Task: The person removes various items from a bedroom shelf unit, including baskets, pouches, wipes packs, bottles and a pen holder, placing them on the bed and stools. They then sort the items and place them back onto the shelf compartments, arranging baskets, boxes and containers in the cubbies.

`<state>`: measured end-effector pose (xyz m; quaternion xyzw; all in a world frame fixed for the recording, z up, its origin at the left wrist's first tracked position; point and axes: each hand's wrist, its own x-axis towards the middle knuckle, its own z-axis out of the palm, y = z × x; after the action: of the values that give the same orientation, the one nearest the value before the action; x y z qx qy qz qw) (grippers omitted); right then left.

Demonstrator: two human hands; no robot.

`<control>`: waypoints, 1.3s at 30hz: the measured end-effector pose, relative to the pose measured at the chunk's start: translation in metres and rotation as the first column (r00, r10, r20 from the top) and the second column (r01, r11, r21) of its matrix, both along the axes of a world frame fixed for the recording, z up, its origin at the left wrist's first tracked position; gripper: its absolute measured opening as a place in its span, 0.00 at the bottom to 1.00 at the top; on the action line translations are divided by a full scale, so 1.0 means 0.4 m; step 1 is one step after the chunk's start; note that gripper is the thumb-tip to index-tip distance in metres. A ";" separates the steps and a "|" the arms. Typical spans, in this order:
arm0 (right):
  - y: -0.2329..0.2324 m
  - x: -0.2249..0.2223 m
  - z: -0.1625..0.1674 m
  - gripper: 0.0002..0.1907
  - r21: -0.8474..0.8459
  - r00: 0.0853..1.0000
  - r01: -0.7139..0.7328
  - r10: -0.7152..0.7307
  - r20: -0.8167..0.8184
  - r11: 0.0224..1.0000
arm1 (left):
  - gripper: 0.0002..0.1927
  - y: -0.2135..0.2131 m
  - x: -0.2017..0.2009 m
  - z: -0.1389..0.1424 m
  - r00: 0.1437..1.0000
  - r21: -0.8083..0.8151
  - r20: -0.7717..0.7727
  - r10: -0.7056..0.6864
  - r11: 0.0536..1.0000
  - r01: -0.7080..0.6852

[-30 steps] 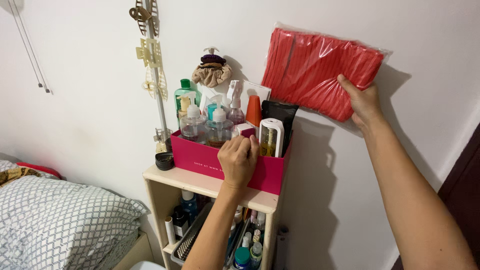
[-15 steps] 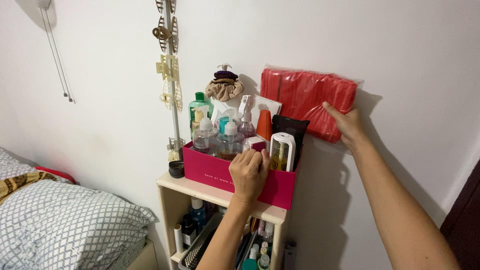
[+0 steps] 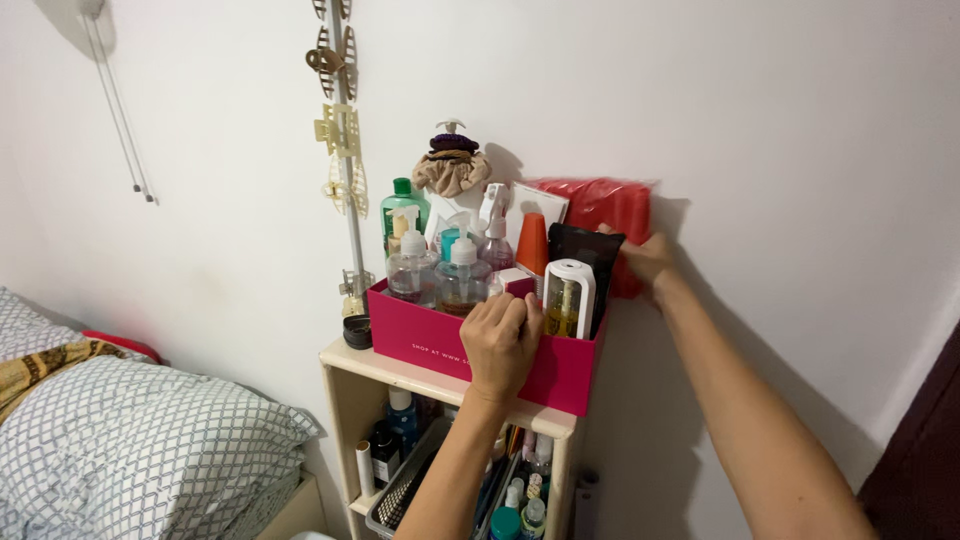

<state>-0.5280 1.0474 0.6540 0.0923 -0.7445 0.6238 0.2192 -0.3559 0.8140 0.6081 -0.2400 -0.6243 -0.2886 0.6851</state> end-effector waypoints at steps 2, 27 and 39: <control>-0.008 0.013 -0.021 0.26 0.089 0.999 0.033 -0.030 -0.039 0.995 | 0.19 0.001 -0.002 0.000 1.000 0.001 -0.011 0.001 1.000 -0.001; -0.037 0.052 -0.302 0.19 -0.164 0.996 0.051 -0.063 -0.068 0.985 | 0.17 -0.004 -0.035 -0.006 0.999 -0.008 -0.023 -0.037 0.999 0.037; -0.034 0.059 -0.308 0.16 -0.214 0.987 0.062 -0.092 -0.135 0.975 | 0.17 -0.013 -0.044 -0.011 0.995 -0.011 0.010 -0.095 0.995 0.095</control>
<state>-0.5045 1.0337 0.5306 0.0845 -0.6599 0.6815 0.3050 -0.3736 0.8087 0.6036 -0.2719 -0.6171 -0.3183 0.6663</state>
